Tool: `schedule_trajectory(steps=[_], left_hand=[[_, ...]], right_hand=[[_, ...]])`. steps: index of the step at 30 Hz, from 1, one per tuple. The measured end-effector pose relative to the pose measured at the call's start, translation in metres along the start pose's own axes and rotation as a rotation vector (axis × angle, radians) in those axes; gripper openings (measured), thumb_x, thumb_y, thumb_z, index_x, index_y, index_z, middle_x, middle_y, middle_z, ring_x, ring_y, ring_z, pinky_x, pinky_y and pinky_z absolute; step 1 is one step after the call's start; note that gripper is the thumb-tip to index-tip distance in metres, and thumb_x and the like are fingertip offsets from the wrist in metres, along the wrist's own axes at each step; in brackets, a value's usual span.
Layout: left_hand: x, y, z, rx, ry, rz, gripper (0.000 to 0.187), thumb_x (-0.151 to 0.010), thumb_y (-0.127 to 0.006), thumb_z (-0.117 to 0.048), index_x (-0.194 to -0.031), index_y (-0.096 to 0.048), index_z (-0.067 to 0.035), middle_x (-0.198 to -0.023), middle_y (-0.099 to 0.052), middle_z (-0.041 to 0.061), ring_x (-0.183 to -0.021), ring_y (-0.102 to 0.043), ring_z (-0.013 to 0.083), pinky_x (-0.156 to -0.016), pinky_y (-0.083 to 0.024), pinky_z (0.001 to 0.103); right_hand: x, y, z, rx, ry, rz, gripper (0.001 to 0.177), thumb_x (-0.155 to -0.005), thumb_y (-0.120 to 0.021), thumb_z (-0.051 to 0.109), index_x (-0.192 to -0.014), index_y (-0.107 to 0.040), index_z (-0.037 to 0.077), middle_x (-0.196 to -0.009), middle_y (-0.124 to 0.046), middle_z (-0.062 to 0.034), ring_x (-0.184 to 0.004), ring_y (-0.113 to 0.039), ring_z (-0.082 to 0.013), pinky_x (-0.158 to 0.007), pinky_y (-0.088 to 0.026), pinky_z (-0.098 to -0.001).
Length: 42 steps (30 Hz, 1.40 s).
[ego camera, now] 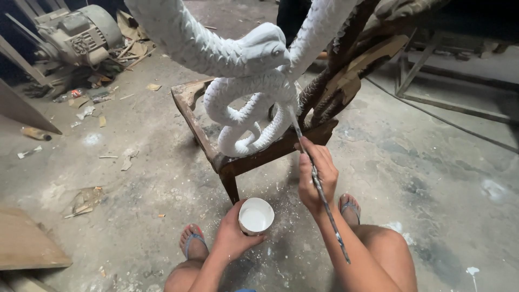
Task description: A person is sitting on the floor painting a white, snake-shaped decorative element on a wooden chair frame using a small paintbrush.
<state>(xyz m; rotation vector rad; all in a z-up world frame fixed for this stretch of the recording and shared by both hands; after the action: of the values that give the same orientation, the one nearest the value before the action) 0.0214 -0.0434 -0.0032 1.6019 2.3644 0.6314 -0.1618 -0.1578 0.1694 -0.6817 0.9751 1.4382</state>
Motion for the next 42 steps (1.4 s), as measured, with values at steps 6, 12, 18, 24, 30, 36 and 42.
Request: schedule_trajectory(steps=[6, 12, 18, 24, 30, 36, 42], left_hand=[[0.000, -0.002, -0.003, -0.027, -0.013, 0.007, 0.101, -0.054, -0.102, -0.029, -0.142, -0.053, -0.018, -0.136, -0.067, 0.003, -0.128, -0.061, 0.0240, -0.103, -0.052, 0.041], [-0.001, 0.001, -0.004, -0.009, -0.033, -0.007, 0.100, -0.053, -0.101, -0.026, -0.141, -0.055, -0.019, -0.136, -0.068, 0.002, -0.128, -0.062, 0.0232, -0.101, -0.053, 0.039], [0.001, 0.001, -0.003, 0.001, -0.015, -0.020, 0.102, -0.052, -0.101, -0.025, -0.142, -0.054, -0.020, -0.140, -0.066, 0.002, -0.131, -0.060, 0.0229, -0.106, -0.049, 0.039], [0.005, 0.007, -0.003, 0.062, -0.005, -0.048, 0.100, -0.052, -0.102, -0.028, -0.140, -0.057, -0.019, -0.133, -0.071, 0.000, -0.127, -0.063, 0.0192, -0.102, -0.053, 0.036], [0.015, -0.002, -0.023, 0.133, 0.029, -0.035, 0.105, -0.047, -0.102, -0.031, -0.140, -0.054, -0.027, -0.135, -0.071, 0.000, -0.128, -0.063, 0.0209, -0.106, -0.052, 0.040], [0.019, -0.032, -0.030, 0.091, -0.158, -0.107, 0.098, -0.043, -0.103, -0.041, -0.130, -0.060, -0.020, -0.122, -0.060, 0.003, -0.117, -0.062, 0.0190, -0.099, -0.049, 0.034], [0.022, -0.013, -0.060, 0.049, -0.222, 0.026, 0.136, -0.043, -0.106, -0.043, -0.156, -0.032, -0.024, -0.155, -0.034, 0.012, -0.144, -0.035, 0.0287, -0.119, -0.030, 0.051]], right_hand=[[-0.018, -0.007, 0.015, -0.086, 0.094, 0.007, 0.035, -0.109, -0.050, 0.019, -0.132, -0.061, -0.004, -0.113, -0.074, -0.0186, -0.107, -0.069, -0.0299, -0.096, -0.057, -0.0409], [-0.022, 0.000, 0.023, -0.075, 0.150, 0.001, 0.032, -0.108, -0.050, 0.014, -0.128, -0.062, -0.008, -0.113, -0.072, -0.0198, -0.105, -0.067, -0.0320, -0.096, -0.053, -0.0420], [0.011, 0.002, -0.026, -0.061, -0.082, 0.024, 0.033, -0.103, -0.052, 0.007, -0.130, -0.063, -0.008, -0.114, -0.075, -0.0183, -0.104, -0.068, -0.0279, -0.094, -0.056, -0.0394], [0.099, 0.018, -0.097, -0.250, -0.689, 0.203, 0.042, -0.103, -0.051, 0.032, -0.134, -0.066, 0.008, -0.110, -0.080, -0.0094, -0.102, -0.075, -0.0198, -0.083, -0.063, -0.0318], [0.186, -0.028, -0.098, -0.632, -1.317, 0.427, 0.061, -0.095, -0.047, 0.042, -0.135, -0.064, 0.000, -0.121, -0.076, -0.0320, -0.107, -0.075, -0.0379, -0.092, -0.067, -0.0406], [0.234, -0.067, -0.096, -1.162, -1.656, 0.289, 0.067, -0.097, -0.044, 0.060, -0.118, -0.067, 0.002, -0.111, -0.073, -0.0190, -0.105, -0.068, -0.0312, -0.090, -0.054, -0.0425], [0.220, -0.060, -0.106, -1.246, -1.737, 0.128, 0.065, -0.094, -0.039, 0.054, -0.135, -0.053, 0.005, -0.127, -0.059, -0.0261, -0.117, -0.055, -0.0403, -0.102, -0.044, -0.0530]])
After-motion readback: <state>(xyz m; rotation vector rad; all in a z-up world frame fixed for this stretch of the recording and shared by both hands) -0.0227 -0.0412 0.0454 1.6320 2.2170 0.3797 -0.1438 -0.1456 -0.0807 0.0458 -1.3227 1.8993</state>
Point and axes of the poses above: each hand's wrist, its own x-axis away from the middle knuckle, its own y-axis out of the back of the hand, z = x × y, the point moved 5 cm from there along -x, towards the middle knuckle
